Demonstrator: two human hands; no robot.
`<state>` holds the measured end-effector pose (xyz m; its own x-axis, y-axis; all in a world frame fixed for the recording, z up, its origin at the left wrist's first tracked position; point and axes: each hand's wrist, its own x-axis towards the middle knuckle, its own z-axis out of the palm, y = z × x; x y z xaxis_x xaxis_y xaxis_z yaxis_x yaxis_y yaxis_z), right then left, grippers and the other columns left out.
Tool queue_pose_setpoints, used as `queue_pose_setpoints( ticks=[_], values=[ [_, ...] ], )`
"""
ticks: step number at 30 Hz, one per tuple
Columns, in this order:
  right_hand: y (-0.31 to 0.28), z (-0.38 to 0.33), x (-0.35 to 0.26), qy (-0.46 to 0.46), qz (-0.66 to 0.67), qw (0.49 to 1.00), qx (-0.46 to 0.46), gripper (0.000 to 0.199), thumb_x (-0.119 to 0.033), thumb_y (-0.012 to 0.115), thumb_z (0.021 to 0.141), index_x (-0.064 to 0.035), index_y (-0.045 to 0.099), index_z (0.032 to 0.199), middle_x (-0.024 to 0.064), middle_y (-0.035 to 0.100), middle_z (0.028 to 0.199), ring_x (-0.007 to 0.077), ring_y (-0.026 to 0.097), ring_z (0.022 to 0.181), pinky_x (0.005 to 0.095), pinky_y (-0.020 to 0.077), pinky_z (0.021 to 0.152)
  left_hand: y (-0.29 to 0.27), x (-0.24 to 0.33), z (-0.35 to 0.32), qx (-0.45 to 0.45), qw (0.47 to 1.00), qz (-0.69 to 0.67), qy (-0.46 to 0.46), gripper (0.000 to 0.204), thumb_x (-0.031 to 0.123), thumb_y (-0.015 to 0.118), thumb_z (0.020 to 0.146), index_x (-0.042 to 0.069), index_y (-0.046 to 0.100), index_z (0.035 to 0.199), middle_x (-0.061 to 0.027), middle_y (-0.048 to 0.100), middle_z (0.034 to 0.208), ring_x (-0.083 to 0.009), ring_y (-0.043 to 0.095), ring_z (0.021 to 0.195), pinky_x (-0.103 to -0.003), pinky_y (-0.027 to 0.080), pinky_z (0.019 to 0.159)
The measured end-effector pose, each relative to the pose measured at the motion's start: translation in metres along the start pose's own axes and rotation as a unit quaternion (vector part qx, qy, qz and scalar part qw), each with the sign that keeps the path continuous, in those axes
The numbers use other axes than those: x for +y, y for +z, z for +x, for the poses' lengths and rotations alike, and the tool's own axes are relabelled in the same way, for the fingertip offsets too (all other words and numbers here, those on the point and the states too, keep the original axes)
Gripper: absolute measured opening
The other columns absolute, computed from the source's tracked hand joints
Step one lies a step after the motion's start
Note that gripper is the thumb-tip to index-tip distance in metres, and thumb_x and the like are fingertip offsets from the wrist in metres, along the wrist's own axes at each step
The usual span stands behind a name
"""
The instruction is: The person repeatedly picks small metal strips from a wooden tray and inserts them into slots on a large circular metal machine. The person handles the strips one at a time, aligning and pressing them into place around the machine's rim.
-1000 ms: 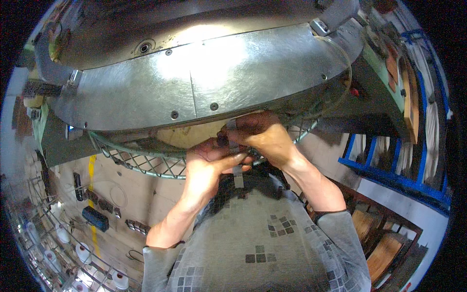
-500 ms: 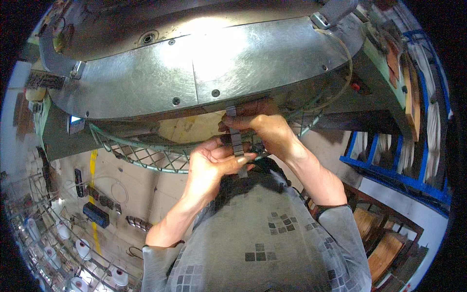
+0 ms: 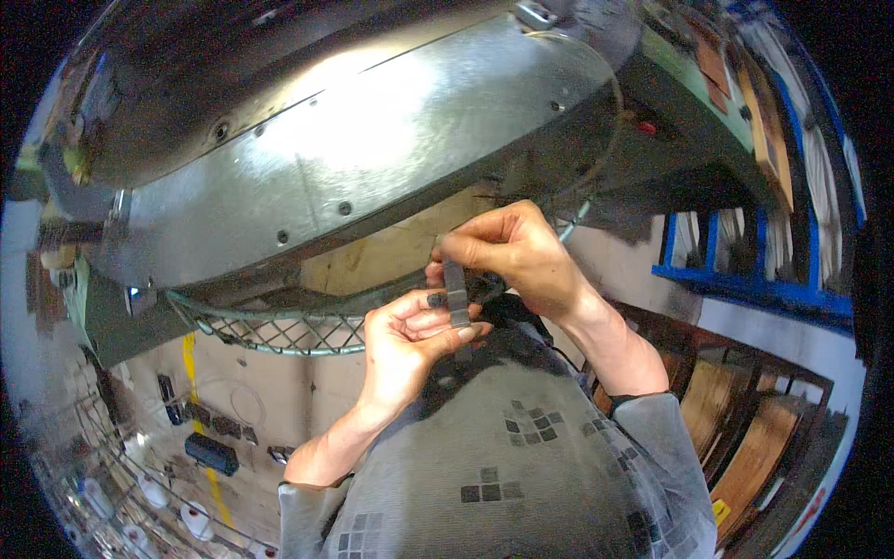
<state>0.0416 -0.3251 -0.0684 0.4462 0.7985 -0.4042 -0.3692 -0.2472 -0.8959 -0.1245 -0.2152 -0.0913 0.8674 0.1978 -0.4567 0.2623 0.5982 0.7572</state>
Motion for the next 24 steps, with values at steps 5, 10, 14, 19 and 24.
queue_pose_setpoints(
  ticks=[5, 10, 14, 19, 24],
  values=[
    [-0.006, -0.021, 0.0, -0.034, 0.044, 0.998, 0.035, 0.022, -0.011, 0.075, 0.087, 0.0064, 0.072, 0.1, 0.0128, 0.075, 0.09, 0.0172, 0.072, 0.083, 0.029, 0.0575, 0.079, 0.013, 0.001, 0.003, -0.035, 0.998, 0.041, -0.016, 0.032, -0.011, 0.071, 0.084, -0.007, 0.064, 0.114, -0.0172, 0.073, 0.106, -0.0266, 0.073, 0.095, -0.036, 0.06, 0.087],
    [-0.011, -0.033, 0.006, -0.049, 0.055, 0.996, 0.053, 0.023, -0.009, 0.077, 0.085, 0.0067, 0.072, 0.1, 0.013, 0.074, 0.089, 0.0173, 0.072, 0.082, 0.0293, 0.0579, 0.078, 0.022, 0.004, -0.001, -0.047, 0.998, -0.002, -0.051, 0.033, -0.012, 0.07, 0.082, -0.004, 0.062, 0.113, -0.017, 0.073, 0.104, -0.0313, 0.074, 0.091, -0.043, 0.063, 0.081],
    [-0.012, -0.037, 0.011, -0.047, 0.071, 0.994, 0.068, 0.022, -0.009, 0.077, 0.085, 0.0068, 0.072, 0.1, 0.0133, 0.074, 0.089, 0.0175, 0.072, 0.082, 0.0292, 0.0579, 0.078, 0.026, 0.005, -0.003, -0.049, 0.997, -0.004, -0.067, 0.031, -0.012, 0.07, 0.083, -0.003, 0.062, 0.112, -0.0166, 0.073, 0.104, -0.0321, 0.074, 0.09, -0.045, 0.064, 0.076],
    [-0.012, -0.039, 0.013, -0.045, 0.084, 0.993, 0.075, 0.023, -0.01, 0.078, 0.085, 0.0067, 0.071, 0.1, 0.0127, 0.074, 0.09, 0.0175, 0.072, 0.083, 0.0291, 0.0579, 0.078, 0.027, 0.006, -0.002, -0.048, 0.995, -0.006, -0.083, 0.031, -0.011, 0.071, 0.082, -0.003, 0.062, 0.111, -0.0168, 0.072, 0.105, -0.0321, 0.074, 0.091, -0.045, 0.064, 0.077],
    [-0.013, -0.039, 0.012, -0.05, 0.079, 0.993, 0.07, 0.024, -0.011, 0.078, 0.085, 0.0066, 0.071, 0.1, 0.0122, 0.074, 0.09, 0.0174, 0.072, 0.084, 0.0289, 0.0577, 0.078, 0.025, 0.004, -0.001, -0.046, 0.996, -0.012, -0.076, 0.033, -0.011, 0.072, 0.081, -0.002, 0.061, 0.111, -0.0174, 0.072, 0.105, -0.0328, 0.074, 0.091, -0.045, 0.064, 0.079]
  ],
)
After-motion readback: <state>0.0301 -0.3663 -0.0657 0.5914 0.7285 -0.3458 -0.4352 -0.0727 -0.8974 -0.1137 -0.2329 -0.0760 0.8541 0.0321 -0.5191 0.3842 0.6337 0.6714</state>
